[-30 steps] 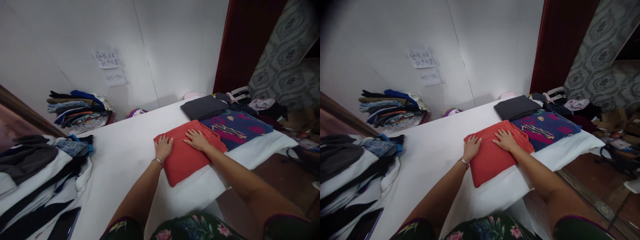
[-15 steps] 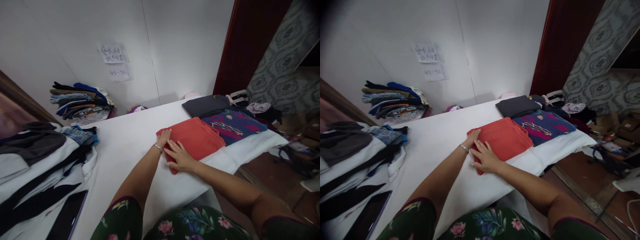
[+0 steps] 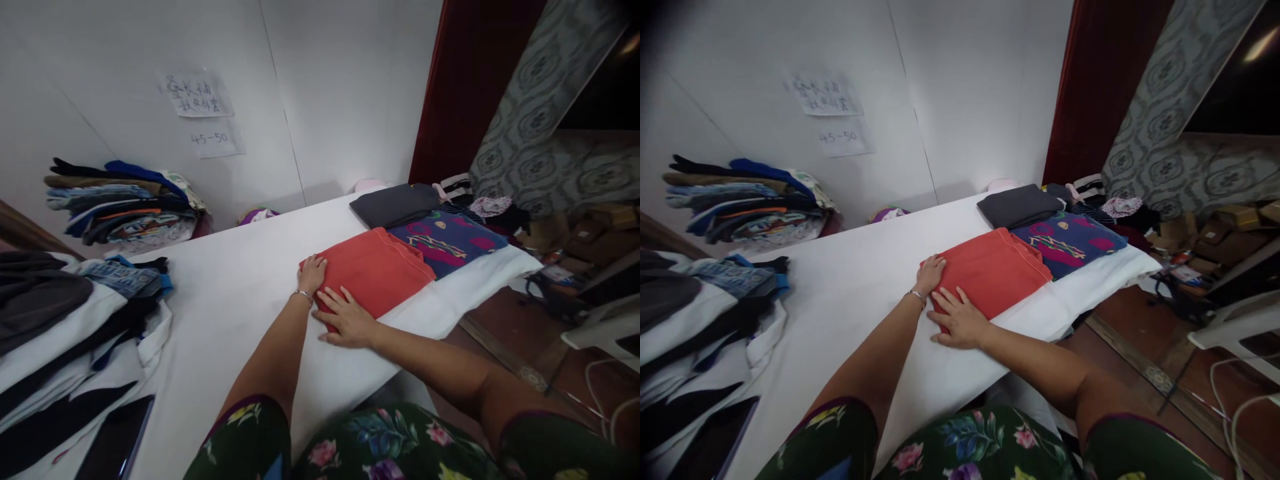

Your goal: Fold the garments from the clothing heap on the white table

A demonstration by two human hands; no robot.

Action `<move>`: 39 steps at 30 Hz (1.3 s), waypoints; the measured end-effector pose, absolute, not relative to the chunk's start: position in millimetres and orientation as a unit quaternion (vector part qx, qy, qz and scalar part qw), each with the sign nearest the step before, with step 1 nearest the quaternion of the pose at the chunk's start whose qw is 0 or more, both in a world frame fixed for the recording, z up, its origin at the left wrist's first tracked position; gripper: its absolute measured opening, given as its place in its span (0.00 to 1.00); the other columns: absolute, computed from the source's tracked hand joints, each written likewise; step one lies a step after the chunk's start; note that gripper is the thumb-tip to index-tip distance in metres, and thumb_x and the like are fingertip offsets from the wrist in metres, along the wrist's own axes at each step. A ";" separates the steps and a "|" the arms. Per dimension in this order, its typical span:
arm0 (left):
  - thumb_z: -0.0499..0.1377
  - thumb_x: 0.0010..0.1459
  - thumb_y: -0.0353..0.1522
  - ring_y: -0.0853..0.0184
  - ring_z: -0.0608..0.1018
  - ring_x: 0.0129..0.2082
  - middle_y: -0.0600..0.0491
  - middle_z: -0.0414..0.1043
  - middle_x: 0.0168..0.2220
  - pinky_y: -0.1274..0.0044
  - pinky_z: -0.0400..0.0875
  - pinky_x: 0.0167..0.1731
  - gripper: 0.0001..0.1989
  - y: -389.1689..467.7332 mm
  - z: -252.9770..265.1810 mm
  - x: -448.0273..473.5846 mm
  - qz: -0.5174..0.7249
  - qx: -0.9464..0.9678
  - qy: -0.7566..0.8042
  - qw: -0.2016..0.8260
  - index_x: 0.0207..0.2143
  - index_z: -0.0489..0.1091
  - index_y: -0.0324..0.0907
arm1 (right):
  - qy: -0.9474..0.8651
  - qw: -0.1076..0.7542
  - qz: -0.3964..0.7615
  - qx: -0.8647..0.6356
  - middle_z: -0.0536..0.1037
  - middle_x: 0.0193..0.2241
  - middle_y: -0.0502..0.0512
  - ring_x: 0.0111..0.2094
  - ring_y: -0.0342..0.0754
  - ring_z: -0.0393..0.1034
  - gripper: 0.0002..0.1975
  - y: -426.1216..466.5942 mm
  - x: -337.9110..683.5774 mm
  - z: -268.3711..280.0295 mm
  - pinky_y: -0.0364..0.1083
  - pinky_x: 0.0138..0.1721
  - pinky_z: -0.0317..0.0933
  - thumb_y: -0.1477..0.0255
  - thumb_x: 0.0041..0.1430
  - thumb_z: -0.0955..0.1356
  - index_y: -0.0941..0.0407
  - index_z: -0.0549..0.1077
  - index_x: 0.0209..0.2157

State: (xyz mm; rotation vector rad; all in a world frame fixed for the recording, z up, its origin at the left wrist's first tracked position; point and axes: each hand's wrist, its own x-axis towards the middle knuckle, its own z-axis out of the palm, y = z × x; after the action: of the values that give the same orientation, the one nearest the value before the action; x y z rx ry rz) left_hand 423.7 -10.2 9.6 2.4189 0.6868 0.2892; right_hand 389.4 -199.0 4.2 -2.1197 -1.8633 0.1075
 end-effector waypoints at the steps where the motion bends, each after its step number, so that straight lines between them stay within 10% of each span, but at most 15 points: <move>1: 0.47 0.65 0.39 0.57 0.52 0.68 0.45 0.53 0.67 0.59 0.46 0.65 0.21 -12.4 11.4 420.2 0.133 0.904 0.268 0.304 0.56 0.67 0.41 | -0.658 0.172 0.042 -0.732 0.47 0.68 0.63 0.69 0.58 0.35 0.33 -202.4 392.4 4.9 0.63 0.65 0.29 0.51 0.64 0.61 0.54 0.61 0.64; 7: 0.53 0.63 0.43 0.57 0.68 0.59 0.39 0.66 0.59 0.66 0.62 0.58 0.28 -26.7 10.9 384.4 0.213 0.810 0.337 0.430 0.60 0.59 0.37 | -0.482 0.277 -0.094 -0.826 0.58 0.65 0.61 0.67 0.56 0.45 0.24 -264.6 471.2 14.0 0.61 0.64 0.42 0.62 0.66 0.62 0.54 0.65 0.61; 12: 0.63 0.54 0.44 0.55 0.80 0.44 0.38 0.75 0.49 0.67 0.76 0.41 0.34 -31.6 9.2 369.3 0.171 0.723 0.371 0.557 0.58 0.60 0.37 | -0.260 0.197 -0.081 -0.942 0.68 0.58 0.67 0.59 0.58 0.62 0.24 -314.7 561.7 21.2 0.54 0.58 0.57 0.71 0.59 0.66 0.60 0.67 0.58; 28: 0.71 0.38 0.27 0.57 0.78 0.47 0.44 0.72 0.53 0.71 0.75 0.44 0.48 40.0 45.5 331.8 0.250 0.658 0.396 0.589 0.62 0.56 0.43 | -0.282 0.339 0.062 -0.895 0.78 0.28 0.51 0.25 0.44 0.71 0.29 -268.6 550.4 16.3 0.41 0.27 0.65 0.77 0.50 0.68 0.59 0.70 0.56; 39: 0.62 0.55 0.43 0.58 0.71 0.57 0.44 0.70 0.57 0.72 0.63 0.56 0.26 48.3 11.5 241.9 0.255 0.711 0.424 0.499 0.53 0.69 0.40 | -0.364 0.388 -0.016 -0.847 0.78 0.44 0.61 0.43 0.54 0.72 0.18 -262.8 488.0 -15.0 0.51 0.45 0.67 0.67 0.60 0.62 0.57 0.76 0.47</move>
State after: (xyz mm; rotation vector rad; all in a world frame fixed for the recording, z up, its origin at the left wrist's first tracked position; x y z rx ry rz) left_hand 241.9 48.3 11.5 1.7206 1.0249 0.6180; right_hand 488.0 -262.8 -15.0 -2.1544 -0.9264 -0.0410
